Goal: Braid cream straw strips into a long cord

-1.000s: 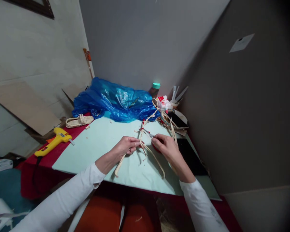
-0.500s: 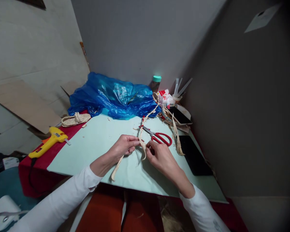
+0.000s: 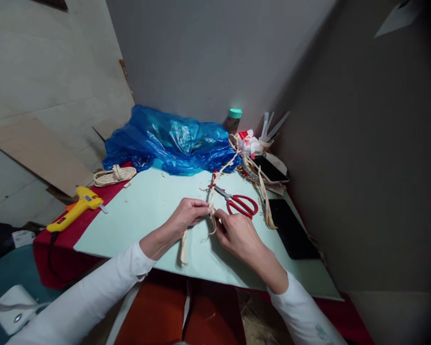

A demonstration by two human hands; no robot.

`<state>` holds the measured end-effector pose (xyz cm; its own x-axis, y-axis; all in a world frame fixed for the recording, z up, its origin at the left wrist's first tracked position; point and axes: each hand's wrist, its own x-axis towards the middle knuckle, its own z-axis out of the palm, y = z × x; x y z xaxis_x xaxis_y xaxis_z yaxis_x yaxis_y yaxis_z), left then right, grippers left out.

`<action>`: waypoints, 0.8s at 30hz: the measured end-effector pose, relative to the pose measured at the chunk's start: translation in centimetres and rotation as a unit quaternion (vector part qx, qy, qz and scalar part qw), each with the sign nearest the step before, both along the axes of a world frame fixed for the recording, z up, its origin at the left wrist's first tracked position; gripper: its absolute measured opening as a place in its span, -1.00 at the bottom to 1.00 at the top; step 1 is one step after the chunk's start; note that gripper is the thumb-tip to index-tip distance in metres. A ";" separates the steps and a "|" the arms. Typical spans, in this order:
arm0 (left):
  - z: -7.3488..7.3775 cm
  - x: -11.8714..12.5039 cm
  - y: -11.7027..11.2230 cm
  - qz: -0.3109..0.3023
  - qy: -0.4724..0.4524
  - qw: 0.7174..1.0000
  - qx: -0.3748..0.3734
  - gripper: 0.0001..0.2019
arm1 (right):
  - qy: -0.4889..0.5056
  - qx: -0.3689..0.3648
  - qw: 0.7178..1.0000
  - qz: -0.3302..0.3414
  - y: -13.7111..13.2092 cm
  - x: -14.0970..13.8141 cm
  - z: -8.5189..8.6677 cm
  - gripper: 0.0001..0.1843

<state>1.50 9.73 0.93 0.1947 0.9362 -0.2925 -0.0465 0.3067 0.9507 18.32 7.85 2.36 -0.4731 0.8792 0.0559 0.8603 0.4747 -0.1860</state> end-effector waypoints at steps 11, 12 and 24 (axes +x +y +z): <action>-0.1 -0.3 0.0 -0.006 -0.053 0.999 -0.008 -0.68 | 0.024 0.012 0.999 -0.019 0.4 -0.3 -0.9 -0.75; -0.1 -0.3 0.0 -0.005 -0.056 0.998 -0.011 -0.68 | 0.027 0.013 0.999 -0.018 0.4 -0.4 -0.9 -0.76; -0.4 -0.5 0.2 0.007 -0.105 0.994 -0.005 -0.69 | 0.216 0.113 0.969 0.046 -0.5 -0.1 -1.3 -0.70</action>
